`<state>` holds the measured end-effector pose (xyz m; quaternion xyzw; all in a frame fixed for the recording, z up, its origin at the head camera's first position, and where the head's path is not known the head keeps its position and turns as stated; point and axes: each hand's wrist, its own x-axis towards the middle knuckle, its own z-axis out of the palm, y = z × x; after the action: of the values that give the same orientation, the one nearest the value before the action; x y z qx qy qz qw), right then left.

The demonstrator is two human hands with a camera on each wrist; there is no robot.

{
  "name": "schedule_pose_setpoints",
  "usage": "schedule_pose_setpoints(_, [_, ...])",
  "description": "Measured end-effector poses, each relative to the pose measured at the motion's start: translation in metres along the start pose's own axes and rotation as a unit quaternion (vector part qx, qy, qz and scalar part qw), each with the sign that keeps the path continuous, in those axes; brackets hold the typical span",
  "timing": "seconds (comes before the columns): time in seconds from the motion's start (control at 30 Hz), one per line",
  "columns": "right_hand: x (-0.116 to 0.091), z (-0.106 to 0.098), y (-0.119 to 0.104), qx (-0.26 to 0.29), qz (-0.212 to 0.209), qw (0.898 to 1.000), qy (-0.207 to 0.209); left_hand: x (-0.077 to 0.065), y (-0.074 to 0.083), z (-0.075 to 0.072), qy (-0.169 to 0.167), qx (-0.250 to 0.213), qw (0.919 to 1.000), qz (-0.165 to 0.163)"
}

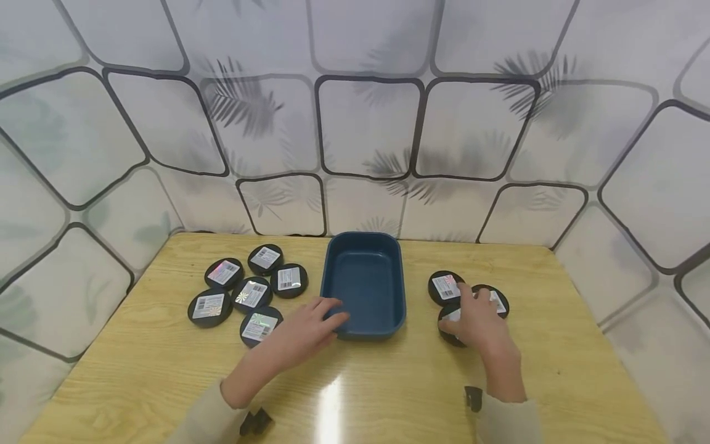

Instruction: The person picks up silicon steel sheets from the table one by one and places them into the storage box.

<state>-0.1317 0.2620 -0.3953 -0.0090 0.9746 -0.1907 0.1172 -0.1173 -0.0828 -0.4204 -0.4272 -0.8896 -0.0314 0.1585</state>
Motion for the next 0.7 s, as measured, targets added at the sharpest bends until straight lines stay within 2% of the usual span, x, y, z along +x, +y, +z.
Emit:
schedule_pose_setpoints(0.23, [-0.0005, 0.0037, 0.0027, -0.010, 0.015, 1.000, -0.020, -0.0012, 0.0014, 0.0031, -0.002, 0.005, 1.0000, 0.008])
schedule_pose_setpoints(0.4, [0.0009, 0.0066, 0.0050, -0.024, 0.011, 0.999, -0.025, -0.0014, 0.0014, 0.0033, -0.016, 0.003, 0.9999, 0.003])
schedule_pose_setpoints(0.7, [0.0026, 0.0075, 0.0083, -0.033, 0.010, 0.999, -0.029, -0.0019, 0.0028, 0.0032, -0.022, 0.007, 0.9997, 0.002])
